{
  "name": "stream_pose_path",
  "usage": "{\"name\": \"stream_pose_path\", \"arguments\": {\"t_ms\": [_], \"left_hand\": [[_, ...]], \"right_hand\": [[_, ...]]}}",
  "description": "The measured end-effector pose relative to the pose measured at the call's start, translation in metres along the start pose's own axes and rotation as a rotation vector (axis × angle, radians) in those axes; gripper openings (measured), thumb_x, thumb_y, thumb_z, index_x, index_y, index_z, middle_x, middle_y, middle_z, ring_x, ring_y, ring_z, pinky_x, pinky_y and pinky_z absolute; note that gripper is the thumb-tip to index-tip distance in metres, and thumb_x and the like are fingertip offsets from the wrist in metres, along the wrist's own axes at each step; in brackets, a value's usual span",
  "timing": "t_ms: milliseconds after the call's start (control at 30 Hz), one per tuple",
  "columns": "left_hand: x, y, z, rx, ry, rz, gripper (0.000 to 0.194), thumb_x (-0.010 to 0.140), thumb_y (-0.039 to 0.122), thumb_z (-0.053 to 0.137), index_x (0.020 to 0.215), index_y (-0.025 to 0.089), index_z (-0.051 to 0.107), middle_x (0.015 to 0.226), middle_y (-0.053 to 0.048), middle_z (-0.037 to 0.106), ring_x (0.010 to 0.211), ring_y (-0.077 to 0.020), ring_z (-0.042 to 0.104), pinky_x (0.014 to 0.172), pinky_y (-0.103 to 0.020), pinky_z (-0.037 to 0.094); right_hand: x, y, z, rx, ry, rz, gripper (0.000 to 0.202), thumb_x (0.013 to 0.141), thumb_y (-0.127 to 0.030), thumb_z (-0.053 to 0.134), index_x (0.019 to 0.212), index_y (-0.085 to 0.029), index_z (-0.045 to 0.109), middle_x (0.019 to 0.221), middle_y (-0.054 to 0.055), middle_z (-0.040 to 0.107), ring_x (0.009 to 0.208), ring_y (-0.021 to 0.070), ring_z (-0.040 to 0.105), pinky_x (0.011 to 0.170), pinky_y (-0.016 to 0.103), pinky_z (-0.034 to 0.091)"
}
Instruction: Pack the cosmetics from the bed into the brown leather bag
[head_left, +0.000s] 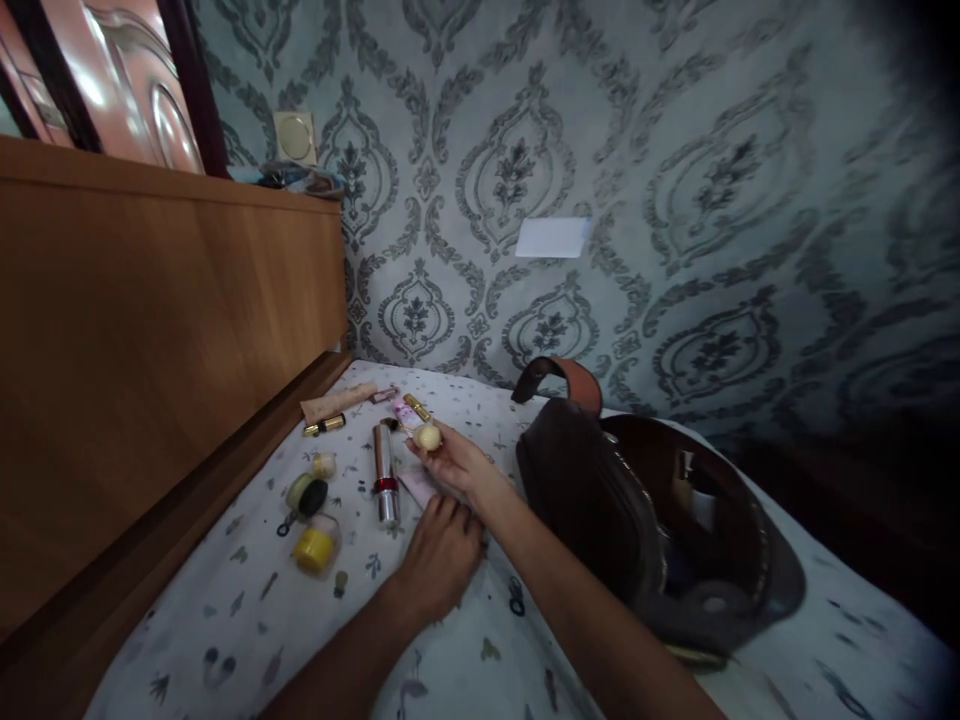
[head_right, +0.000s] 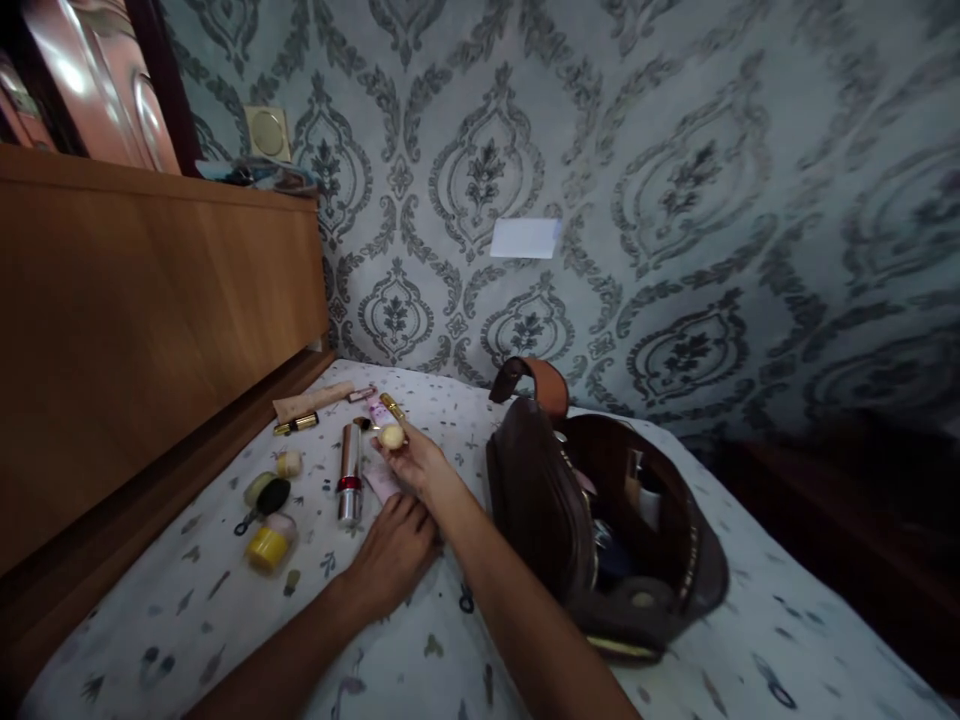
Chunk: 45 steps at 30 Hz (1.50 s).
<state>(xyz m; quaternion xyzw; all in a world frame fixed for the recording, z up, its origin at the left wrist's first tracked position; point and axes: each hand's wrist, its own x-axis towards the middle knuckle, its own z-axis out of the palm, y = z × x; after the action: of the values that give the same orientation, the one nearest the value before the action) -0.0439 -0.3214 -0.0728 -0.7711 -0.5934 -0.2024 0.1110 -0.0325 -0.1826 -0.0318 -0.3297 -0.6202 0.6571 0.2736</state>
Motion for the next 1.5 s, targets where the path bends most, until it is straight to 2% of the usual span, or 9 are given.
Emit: {"name": "stream_pose_path", "arguments": {"t_ms": [100, 233, 333, 433, 633, 867, 1100, 1267, 1500], "left_hand": [[-0.002, -0.001, 0.004, -0.033, 0.027, 0.002, 0.021, 0.092, 0.018, 0.055, 0.111, 0.013, 0.061, 0.109, -0.013, 0.068, 0.11, -0.0286, 0.058, 0.093, -0.044, 0.045], [-0.005, -0.004, 0.01, -0.055, 0.066, 0.023, 0.028, 0.092, 0.017, 0.053, 0.12, 0.015, 0.059, 0.12, -0.014, 0.066, 0.117, -0.0295, 0.057, 0.096, -0.048, 0.045], [-0.006, -0.005, 0.014, -0.051, 0.099, 0.059, 0.029, 0.091, 0.018, 0.056, 0.119, 0.016, 0.061, 0.123, -0.013, 0.065, 0.119, -0.0304, 0.056, 0.099, -0.05, 0.044], [-0.006, -0.005, 0.015, -0.046, 0.13, 0.089, 0.028, 0.091, 0.019, 0.055, 0.119, 0.017, 0.062, 0.123, -0.013, 0.066, 0.118, -0.0298, 0.056, 0.099, -0.049, 0.044], [-0.008, -0.005, 0.015, -0.051, 0.16, 0.106, 0.022, 0.094, 0.019, 0.05, 0.109, 0.016, 0.065, 0.104, -0.011, 0.07, 0.099, -0.0272, 0.061, 0.089, -0.046, 0.049], [-0.011, -0.005, 0.014, -0.094, 0.229, 0.173, 0.026, 0.092, 0.016, 0.045, 0.108, 0.018, 0.065, 0.098, -0.011, 0.071, 0.091, -0.0278, 0.063, 0.085, -0.048, 0.051], [-0.006, 0.004, 0.005, -0.2, 0.236, 0.175, 0.033, 0.088, 0.014, 0.043, 0.109, 0.024, 0.065, 0.092, -0.007, 0.07, 0.09, -0.0281, 0.064, 0.079, -0.044, 0.054], [-0.009, 0.004, 0.01, -0.147, 0.256, 0.197, 0.027, 0.095, 0.02, 0.041, 0.111, 0.022, 0.062, 0.101, -0.008, 0.069, 0.096, -0.0267, 0.063, 0.083, -0.043, 0.053], [-0.009, -0.003, 0.019, -0.066, 0.224, 0.193, 0.028, 0.1, 0.035, 0.038, 0.104, 0.021, 0.062, 0.101, -0.008, 0.068, 0.1, -0.0256, 0.061, 0.088, -0.041, 0.049]], "right_hand": [[-0.028, 0.004, -0.012, 0.281, -0.05, 0.038, 0.028, 0.092, -0.046, 0.056, 0.085, -0.02, 0.052, 0.081, 0.004, 0.065, 0.081, 0.017, 0.069, 0.066, 0.028, 0.058], [-0.065, 0.001, -0.019, 0.631, -0.148, 0.082, 0.019, 0.084, -0.032, 0.07, 0.092, -0.018, 0.062, 0.087, 0.004, 0.069, 0.086, 0.0144, 0.07, 0.071, 0.022, 0.056], [-0.092, -0.01, -0.019, 0.708, -0.155, 0.076, 0.032, 0.077, -0.022, 0.077, 0.107, -0.017, 0.066, 0.093, 0.003, 0.071, 0.087, 0.0123, 0.07, 0.074, 0.019, 0.055], [-0.114, -0.02, -0.02, 0.791, -0.204, 0.065, 0.047, 0.077, -0.026, 0.079, 0.12, -0.018, 0.063, 0.094, 0.004, 0.072, 0.085, 0.0121, 0.071, 0.072, 0.016, 0.055], [-0.143, -0.027, -0.027, 0.812, -0.231, 0.031, 0.049, 0.086, -0.036, 0.071, 0.129, -0.019, 0.056, 0.083, 0.003, 0.072, 0.069, 0.0087, 0.069, 0.064, 0.014, 0.054], [-0.177, -0.03, -0.034, 0.652, -0.226, -0.044, 0.063, 0.061, -0.02, 0.089, 0.117, -0.019, 0.061, 0.089, 0.001, 0.073, 0.066, 0.0065, 0.067, 0.062, 0.014, 0.051], [-0.197, -0.045, -0.044, 0.57, -0.311, -0.178, 0.057, 0.07, -0.042, 0.083, 0.111, -0.021, 0.051, 0.081, 0.0, 0.07, 0.057, 0.0132, 0.068, 0.049, 0.02, 0.048], [-0.225, -0.073, -0.082, 0.498, -0.261, -0.301, 0.049, 0.08, -0.048, 0.073, 0.111, -0.022, 0.046, 0.086, 0.003, 0.072, 0.065, 0.0164, 0.071, 0.054, 0.023, 0.051], [-0.242, -0.108, -0.172, -0.009, 0.151, -0.383, 0.038, 0.082, -0.044, 0.071, 0.106, -0.016, 0.06, 0.084, 0.002, 0.068, 0.069, 0.0123, 0.067, 0.062, 0.023, 0.054]]}}
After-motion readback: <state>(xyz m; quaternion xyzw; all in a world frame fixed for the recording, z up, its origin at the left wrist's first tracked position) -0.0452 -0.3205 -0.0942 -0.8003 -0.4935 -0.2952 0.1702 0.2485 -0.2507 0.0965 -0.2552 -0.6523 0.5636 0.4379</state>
